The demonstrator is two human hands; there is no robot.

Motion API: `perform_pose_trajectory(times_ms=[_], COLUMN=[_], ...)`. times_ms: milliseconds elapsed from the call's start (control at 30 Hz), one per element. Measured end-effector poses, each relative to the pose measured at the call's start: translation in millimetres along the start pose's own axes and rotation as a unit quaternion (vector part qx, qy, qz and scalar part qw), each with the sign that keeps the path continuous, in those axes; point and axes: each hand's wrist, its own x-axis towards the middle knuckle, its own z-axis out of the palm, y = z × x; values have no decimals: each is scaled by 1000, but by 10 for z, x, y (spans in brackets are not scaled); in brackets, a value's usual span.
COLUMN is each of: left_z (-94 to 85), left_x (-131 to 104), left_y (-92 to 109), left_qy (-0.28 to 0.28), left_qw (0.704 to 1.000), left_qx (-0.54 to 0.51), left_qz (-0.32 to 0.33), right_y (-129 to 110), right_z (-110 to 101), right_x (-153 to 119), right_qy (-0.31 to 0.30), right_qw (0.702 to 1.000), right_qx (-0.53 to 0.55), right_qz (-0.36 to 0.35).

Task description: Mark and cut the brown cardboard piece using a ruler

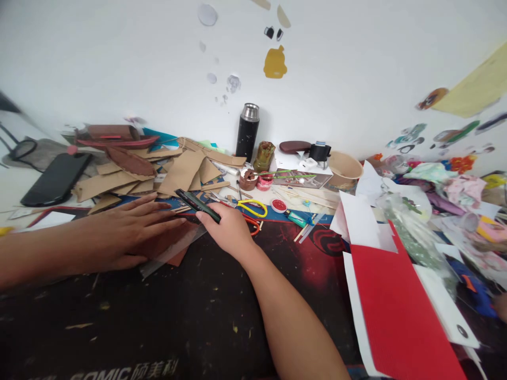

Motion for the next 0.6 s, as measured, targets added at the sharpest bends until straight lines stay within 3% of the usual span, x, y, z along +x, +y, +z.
perform_pose_trajectory(times_ms=[67, 300, 433, 600], left_z=[55, 181, 230, 267], left_x=[-89, -397, -426, -299], left_y=[-49, -87, 157, 544], left_qy=[-12, 21, 89, 91], left_qw=[1000, 998, 992, 987], left_qx=[-6, 32, 24, -44], left_qz=[14, -57, -85, -123], right_y=[3, -4, -10, -4], right_z=[7, 10, 10, 28], right_x=[-3, -10, -23, -19], right_qy=[-2, -16, -27, -25], right_qw=[1000, 1000, 999, 999], right_qx=[-11, -25, -34, -38], right_qz=[1, 3, 4, 4])
